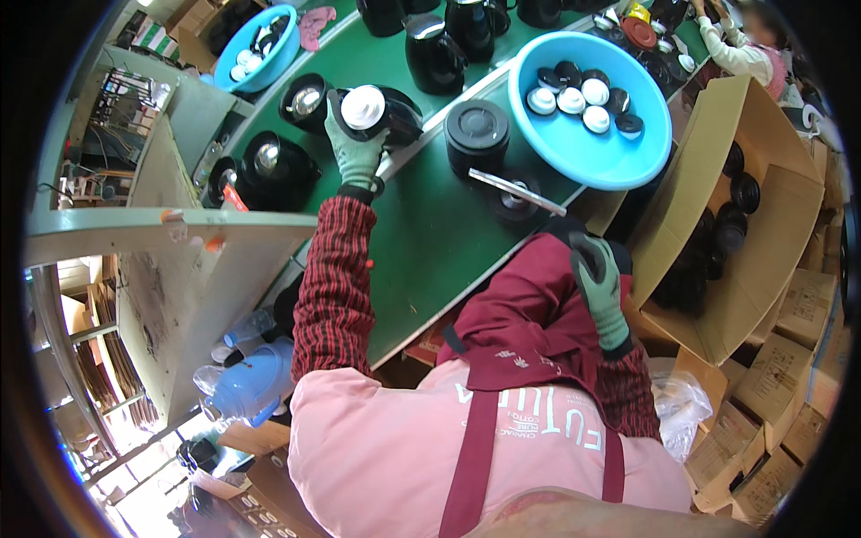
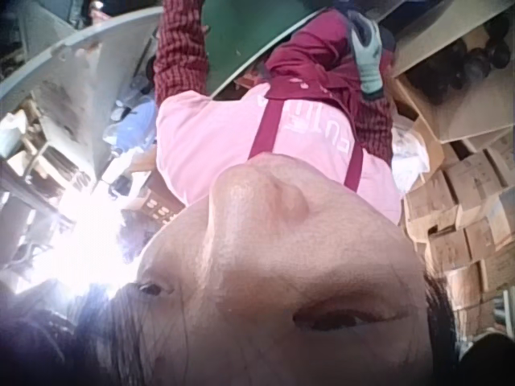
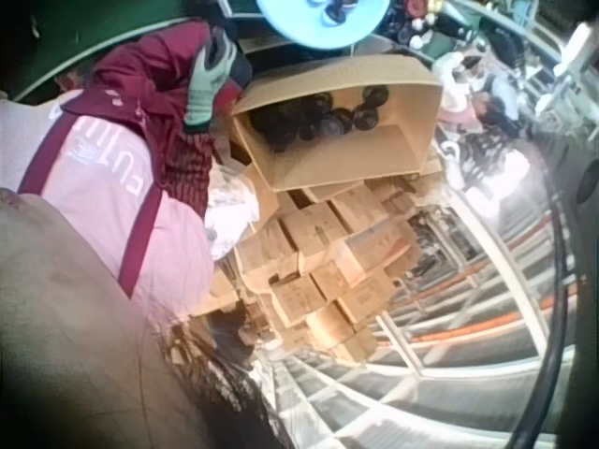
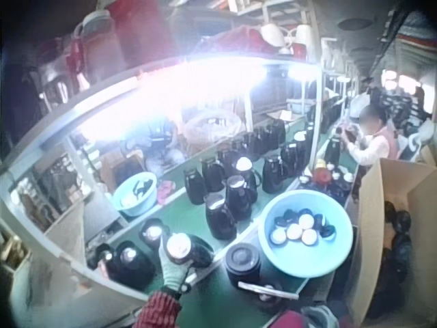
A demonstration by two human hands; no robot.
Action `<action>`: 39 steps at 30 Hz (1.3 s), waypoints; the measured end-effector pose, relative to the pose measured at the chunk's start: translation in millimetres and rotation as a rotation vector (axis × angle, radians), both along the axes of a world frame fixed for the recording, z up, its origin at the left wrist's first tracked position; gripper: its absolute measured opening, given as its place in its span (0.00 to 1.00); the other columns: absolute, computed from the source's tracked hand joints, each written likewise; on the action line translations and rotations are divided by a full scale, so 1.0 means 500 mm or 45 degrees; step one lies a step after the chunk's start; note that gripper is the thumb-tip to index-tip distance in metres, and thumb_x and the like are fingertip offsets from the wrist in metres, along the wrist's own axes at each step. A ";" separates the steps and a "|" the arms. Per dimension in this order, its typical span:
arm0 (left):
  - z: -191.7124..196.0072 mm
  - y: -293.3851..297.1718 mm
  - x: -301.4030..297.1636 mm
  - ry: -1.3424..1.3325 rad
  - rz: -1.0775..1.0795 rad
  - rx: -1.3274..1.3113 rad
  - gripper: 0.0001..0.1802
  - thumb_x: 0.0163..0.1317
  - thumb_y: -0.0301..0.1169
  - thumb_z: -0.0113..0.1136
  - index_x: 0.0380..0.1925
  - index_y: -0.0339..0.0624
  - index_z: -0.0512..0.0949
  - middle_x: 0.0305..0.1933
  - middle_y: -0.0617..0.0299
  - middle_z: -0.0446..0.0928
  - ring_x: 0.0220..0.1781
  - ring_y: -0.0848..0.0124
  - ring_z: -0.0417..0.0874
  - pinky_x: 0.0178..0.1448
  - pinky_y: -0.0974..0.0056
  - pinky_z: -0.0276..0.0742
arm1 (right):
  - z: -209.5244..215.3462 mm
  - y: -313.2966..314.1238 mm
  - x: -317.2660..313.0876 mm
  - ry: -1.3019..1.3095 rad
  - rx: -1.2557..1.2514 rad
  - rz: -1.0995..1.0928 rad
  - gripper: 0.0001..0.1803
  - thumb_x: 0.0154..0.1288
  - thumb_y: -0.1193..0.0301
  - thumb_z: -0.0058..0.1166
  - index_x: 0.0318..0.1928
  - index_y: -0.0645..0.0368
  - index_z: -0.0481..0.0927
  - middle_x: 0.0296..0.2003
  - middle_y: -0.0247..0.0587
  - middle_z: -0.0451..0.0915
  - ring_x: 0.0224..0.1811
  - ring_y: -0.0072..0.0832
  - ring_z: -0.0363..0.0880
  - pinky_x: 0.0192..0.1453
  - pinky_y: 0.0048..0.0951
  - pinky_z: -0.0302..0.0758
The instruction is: The person assembles black kettles on a conveyor belt. They pick up kettle bodies, insert metal strainers, and place lids on top. The person handles the kettles one at a time, moving them along the belt after assembly.
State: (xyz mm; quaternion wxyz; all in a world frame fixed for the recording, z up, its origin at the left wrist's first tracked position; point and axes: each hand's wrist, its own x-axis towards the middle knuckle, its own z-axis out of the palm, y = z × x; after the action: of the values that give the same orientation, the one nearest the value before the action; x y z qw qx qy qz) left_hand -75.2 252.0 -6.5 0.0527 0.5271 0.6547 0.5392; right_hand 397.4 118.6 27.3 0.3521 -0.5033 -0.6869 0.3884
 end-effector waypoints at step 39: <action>0.331 -0.419 0.196 0.817 -1.045 -0.335 0.23 0.52 0.28 0.72 0.52 0.50 0.84 0.52 0.60 0.78 0.59 0.56 0.79 0.70 0.47 0.71 | 0.124 -0.012 -0.221 -0.283 0.782 0.959 0.25 0.57 0.66 0.67 0.56 0.52 0.78 0.67 0.45 0.71 0.73 0.47 0.69 0.73 0.48 0.72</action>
State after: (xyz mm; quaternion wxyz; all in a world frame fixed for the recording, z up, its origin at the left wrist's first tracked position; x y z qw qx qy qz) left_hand 22.7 42.7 159.1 0.1220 0.8669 0.4402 0.1994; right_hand 286.9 112.3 89.1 0.2440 -0.1315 -0.9371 0.2123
